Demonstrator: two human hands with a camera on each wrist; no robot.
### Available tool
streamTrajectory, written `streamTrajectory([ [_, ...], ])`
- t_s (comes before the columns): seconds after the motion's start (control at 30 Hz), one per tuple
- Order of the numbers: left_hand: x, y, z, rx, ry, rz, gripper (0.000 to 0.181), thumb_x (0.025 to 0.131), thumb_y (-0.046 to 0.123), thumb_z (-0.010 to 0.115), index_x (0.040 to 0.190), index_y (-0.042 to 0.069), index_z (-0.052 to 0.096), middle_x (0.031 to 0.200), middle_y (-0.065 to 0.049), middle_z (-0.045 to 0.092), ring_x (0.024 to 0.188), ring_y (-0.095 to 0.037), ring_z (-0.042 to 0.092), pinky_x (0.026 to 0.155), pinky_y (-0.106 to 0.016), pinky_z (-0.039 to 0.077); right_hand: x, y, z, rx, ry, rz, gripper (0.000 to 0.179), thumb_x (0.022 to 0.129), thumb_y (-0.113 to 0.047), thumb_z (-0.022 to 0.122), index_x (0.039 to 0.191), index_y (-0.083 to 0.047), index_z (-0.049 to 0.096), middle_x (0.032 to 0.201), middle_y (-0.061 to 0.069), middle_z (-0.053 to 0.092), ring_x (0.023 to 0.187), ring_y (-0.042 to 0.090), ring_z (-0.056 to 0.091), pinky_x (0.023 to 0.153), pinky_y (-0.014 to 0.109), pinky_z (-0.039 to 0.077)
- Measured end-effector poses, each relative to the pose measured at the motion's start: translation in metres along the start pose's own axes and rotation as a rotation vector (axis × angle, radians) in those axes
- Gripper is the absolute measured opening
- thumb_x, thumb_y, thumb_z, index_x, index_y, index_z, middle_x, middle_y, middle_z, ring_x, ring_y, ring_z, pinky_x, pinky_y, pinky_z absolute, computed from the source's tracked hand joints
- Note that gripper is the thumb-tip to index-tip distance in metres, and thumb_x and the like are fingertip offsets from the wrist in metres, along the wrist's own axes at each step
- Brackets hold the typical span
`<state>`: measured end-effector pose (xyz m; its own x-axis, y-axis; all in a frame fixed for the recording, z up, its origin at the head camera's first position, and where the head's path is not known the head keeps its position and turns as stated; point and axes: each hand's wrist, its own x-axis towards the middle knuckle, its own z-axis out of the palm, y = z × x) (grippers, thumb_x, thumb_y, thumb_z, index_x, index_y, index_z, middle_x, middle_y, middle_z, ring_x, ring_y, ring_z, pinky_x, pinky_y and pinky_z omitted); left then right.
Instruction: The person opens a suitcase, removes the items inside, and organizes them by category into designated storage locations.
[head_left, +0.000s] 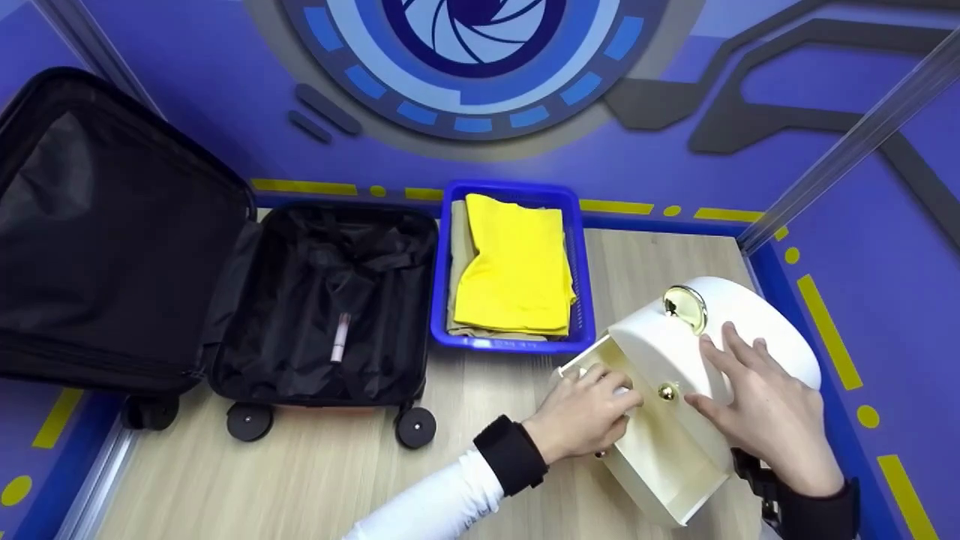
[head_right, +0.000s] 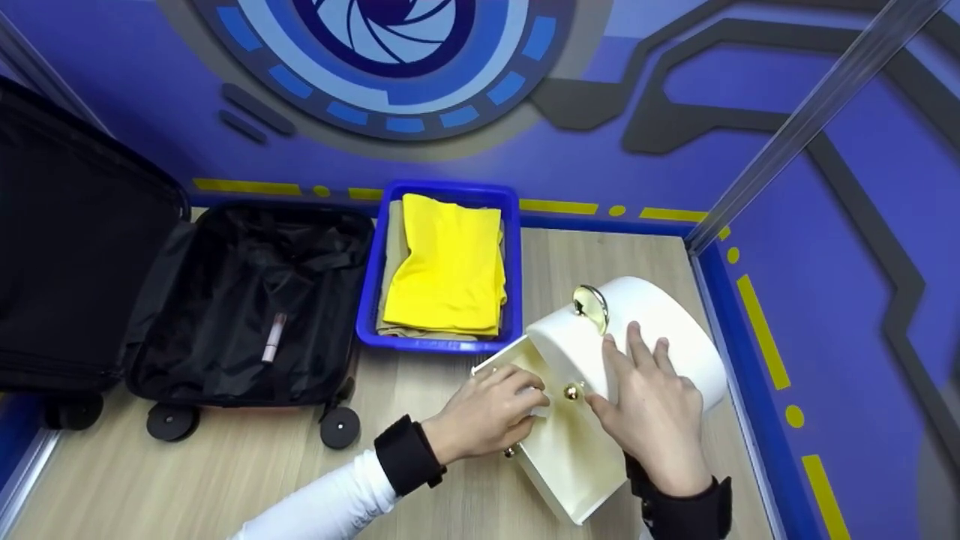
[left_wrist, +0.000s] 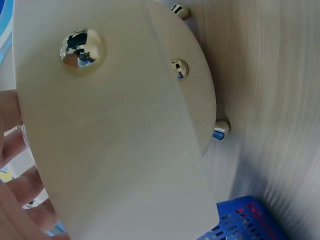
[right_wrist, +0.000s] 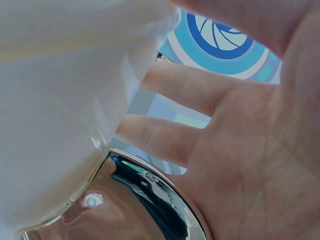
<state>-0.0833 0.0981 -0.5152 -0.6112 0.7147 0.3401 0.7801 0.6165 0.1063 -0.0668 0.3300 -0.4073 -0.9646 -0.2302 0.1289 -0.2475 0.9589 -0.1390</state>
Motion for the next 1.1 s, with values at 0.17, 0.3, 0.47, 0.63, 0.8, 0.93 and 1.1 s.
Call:
streamTrajectory([
  [0.17, 0.0, 0.001, 0.006, 0.004, 0.041, 0.005, 0.02, 0.096, 0.035, 0.067, 0.115, 0.028, 0.067, 0.12, 0.007, 0.067, 0.11, -0.014, 0.061, 0.092, -0.031, 0.053, 0.0, 0.0, 0.0, -0.001, -0.009, 0.006, 0.077, 0.074, -0.037, 0.092, 0.14, -0.007, 0.065, 0.148, 0.03, 0.052, 0.124, 0.065, 0.05, 0.064, 0.069, 0.051],
  [0.3, 0.0, 0.001, 0.01, -0.019, 0.072, -0.002, 0.02, 0.092, 0.034, 0.069, 0.111, 0.027, 0.067, 0.122, 0.007, 0.066, 0.113, -0.013, 0.059, 0.098, -0.036, 0.052, 0.0, 0.0, 0.0, -0.002, -0.012, 0.01, 0.077, 0.074, -0.037, 0.092, 0.14, -0.007, 0.065, 0.148, 0.03, 0.052, 0.124, 0.065, 0.05, 0.064, 0.069, 0.051],
  [0.47, 0.0, 0.007, 0.012, -0.077, 0.042, -0.026, 0.022, 0.086, 0.03, 0.073, 0.105, 0.024, 0.065, 0.125, 0.005, 0.063, 0.119, -0.015, 0.057, 0.105, -0.057, 0.048, 0.0, -0.001, 0.0, -0.002, -0.016, 0.014, 0.077, 0.074, -0.038, 0.092, 0.139, -0.006, 0.065, 0.148, 0.03, 0.052, 0.124, 0.065, 0.049, 0.064, 0.069, 0.051],
  [0.63, 0.001, 0.01, 0.017, -0.112, 0.106, -0.037, 0.019, 0.08, 0.024, 0.076, 0.095, 0.024, 0.065, 0.116, 0.005, 0.062, 0.114, -0.015, 0.051, 0.107, -0.044, 0.044, 0.001, -0.002, 0.0, -0.001, -0.017, 0.016, 0.077, 0.074, -0.037, 0.093, 0.139, -0.006, 0.065, 0.148, 0.03, 0.051, 0.124, 0.065, 0.049, 0.064, 0.069, 0.052],
  [0.8, 0.004, 0.011, 0.017, -0.107, 0.101, -0.062, 0.018, 0.074, 0.021, 0.079, 0.082, 0.025, 0.064, 0.098, 0.007, 0.054, 0.103, -0.014, 0.045, 0.105, -0.039, 0.039, 0.002, -0.002, 0.0, -0.001, -0.019, 0.015, 0.077, 0.074, -0.037, 0.093, 0.139, -0.006, 0.065, 0.148, 0.031, 0.051, 0.124, 0.065, 0.049, 0.064, 0.069, 0.052],
  [0.93, 0.009, 0.015, 0.011, -0.145, -0.021, -0.151, 0.018, 0.072, 0.016, 0.078, 0.079, 0.025, 0.063, 0.093, 0.008, 0.049, 0.103, -0.016, 0.044, 0.11, -0.049, 0.039, 0.002, -0.001, -0.001, 0.0, -0.015, 0.008, 0.077, 0.073, -0.036, 0.093, 0.138, -0.005, 0.065, 0.148, 0.032, 0.051, 0.123, 0.066, 0.049, 0.064, 0.07, 0.052],
  [1.1, 0.018, 0.022, 0.006, -0.151, -0.146, -0.289, 0.023, 0.075, 0.017, 0.078, 0.092, 0.023, 0.064, 0.096, 0.006, 0.048, 0.102, -0.017, 0.044, 0.099, -0.05, 0.044, 0.002, -0.001, -0.001, 0.0, -0.002, -0.001, 0.076, 0.073, -0.035, 0.093, 0.137, -0.004, 0.066, 0.147, 0.032, 0.052, 0.122, 0.066, 0.05, 0.061, 0.067, 0.052],
])
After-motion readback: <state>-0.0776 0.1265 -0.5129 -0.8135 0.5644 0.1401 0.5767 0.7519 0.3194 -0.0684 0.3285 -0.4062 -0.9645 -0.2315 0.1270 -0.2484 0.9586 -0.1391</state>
